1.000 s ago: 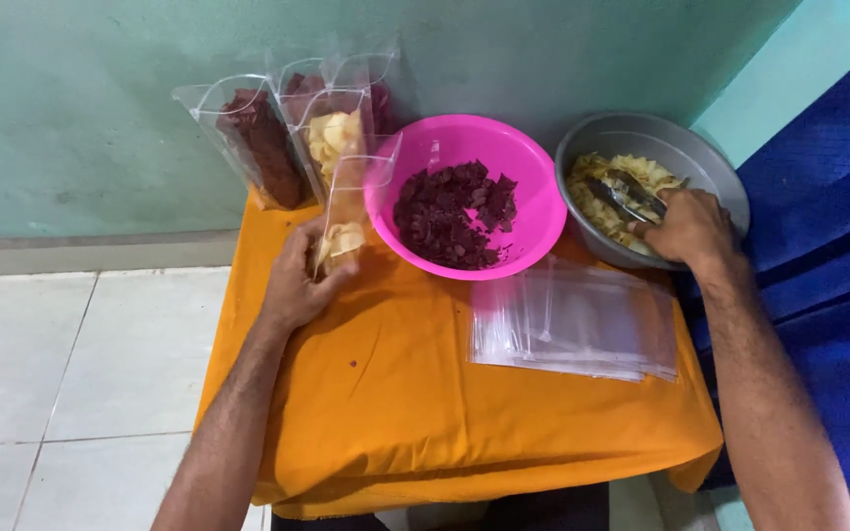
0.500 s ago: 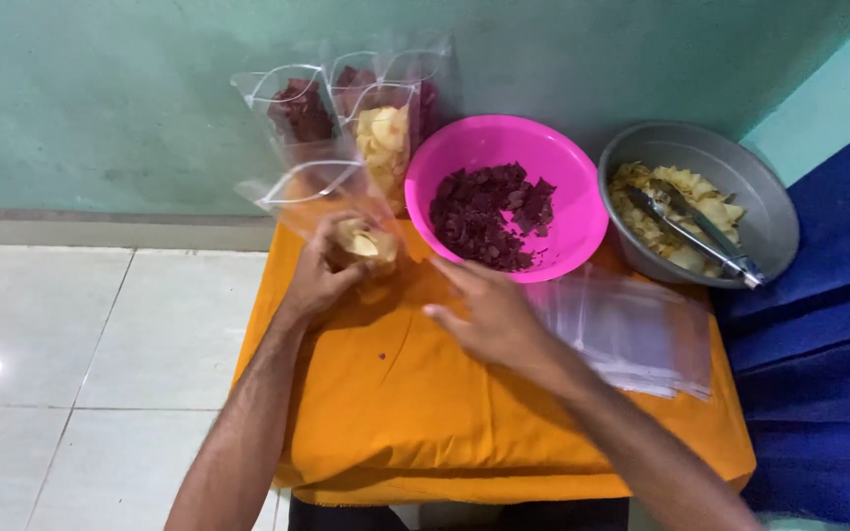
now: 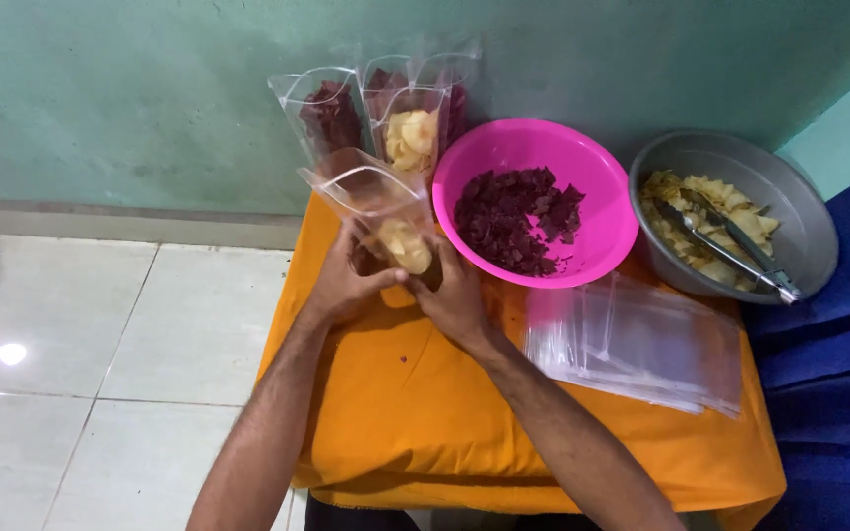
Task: Packaging different types of chips into plastic bags using tongs from various bowls.
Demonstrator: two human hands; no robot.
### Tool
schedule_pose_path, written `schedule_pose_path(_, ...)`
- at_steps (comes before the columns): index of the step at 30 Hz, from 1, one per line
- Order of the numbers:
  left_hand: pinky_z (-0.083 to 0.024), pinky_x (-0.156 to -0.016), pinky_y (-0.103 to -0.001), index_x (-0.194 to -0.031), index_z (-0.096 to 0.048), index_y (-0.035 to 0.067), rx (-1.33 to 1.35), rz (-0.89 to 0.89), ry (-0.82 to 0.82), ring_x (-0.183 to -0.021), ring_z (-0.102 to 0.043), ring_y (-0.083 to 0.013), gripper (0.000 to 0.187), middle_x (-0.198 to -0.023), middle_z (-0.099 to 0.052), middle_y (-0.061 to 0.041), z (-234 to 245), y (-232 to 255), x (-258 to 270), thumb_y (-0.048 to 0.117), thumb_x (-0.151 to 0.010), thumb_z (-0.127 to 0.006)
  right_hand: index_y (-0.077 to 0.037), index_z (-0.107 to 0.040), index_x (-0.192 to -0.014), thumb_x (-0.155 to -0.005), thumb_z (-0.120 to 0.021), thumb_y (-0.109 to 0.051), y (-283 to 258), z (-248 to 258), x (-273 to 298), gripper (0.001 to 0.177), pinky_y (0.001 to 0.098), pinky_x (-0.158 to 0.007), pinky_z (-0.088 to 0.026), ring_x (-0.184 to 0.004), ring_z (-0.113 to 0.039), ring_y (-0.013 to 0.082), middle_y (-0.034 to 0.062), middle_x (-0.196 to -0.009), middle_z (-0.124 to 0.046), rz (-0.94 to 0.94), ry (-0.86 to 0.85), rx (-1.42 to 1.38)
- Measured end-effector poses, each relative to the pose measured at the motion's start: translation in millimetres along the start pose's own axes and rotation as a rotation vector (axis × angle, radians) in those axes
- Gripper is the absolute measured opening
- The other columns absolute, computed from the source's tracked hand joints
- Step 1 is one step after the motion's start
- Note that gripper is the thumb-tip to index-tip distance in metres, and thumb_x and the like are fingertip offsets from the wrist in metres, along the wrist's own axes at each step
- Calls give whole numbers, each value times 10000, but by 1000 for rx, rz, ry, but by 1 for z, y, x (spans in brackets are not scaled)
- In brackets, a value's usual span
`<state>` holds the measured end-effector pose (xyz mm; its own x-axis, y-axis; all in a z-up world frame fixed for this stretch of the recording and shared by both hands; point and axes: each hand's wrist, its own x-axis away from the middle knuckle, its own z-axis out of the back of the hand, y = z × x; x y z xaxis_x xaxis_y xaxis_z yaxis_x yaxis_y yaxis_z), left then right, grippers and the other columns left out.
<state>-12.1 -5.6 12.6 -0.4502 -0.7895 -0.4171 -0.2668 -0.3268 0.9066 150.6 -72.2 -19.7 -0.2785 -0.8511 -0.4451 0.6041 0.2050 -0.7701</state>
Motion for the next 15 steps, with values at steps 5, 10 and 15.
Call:
schedule_pose_path(5,-516,-879,-475,-980,-548,-6,-431,-54,19,-977,-633,-364,733,-975,-592,-184,2,7,-4,298,-543,-1052,-166,-525,-1464,-736,-822,-216,7,2,11,788,496,-1054,-502,-1232,-632,364,157,-1330,-650,143,-23,225)
schedule_pose_path(10,-565,-813,-450,-891,-671,11,-423,9,-39,-884,-703,-335,556,-913,-713,-183,16,-26,0,357,-616,-1009,-151,-516,-1491,-827,-786,-209,-15,16,9,720,496,-1058,-482,-1273,-600,380,159,-1382,-616,212,-1,150)
schedule_pose_path(15,-562,-711,-380,-818,-634,52,-413,-42,37,-802,-701,-255,574,-829,-726,-140,8,-15,3,326,-535,-1051,-109,-535,-1420,-945,-674,-421,-13,21,12,585,486,-998,-496,-1183,-632,345,138,-1219,-661,157,-148,219)
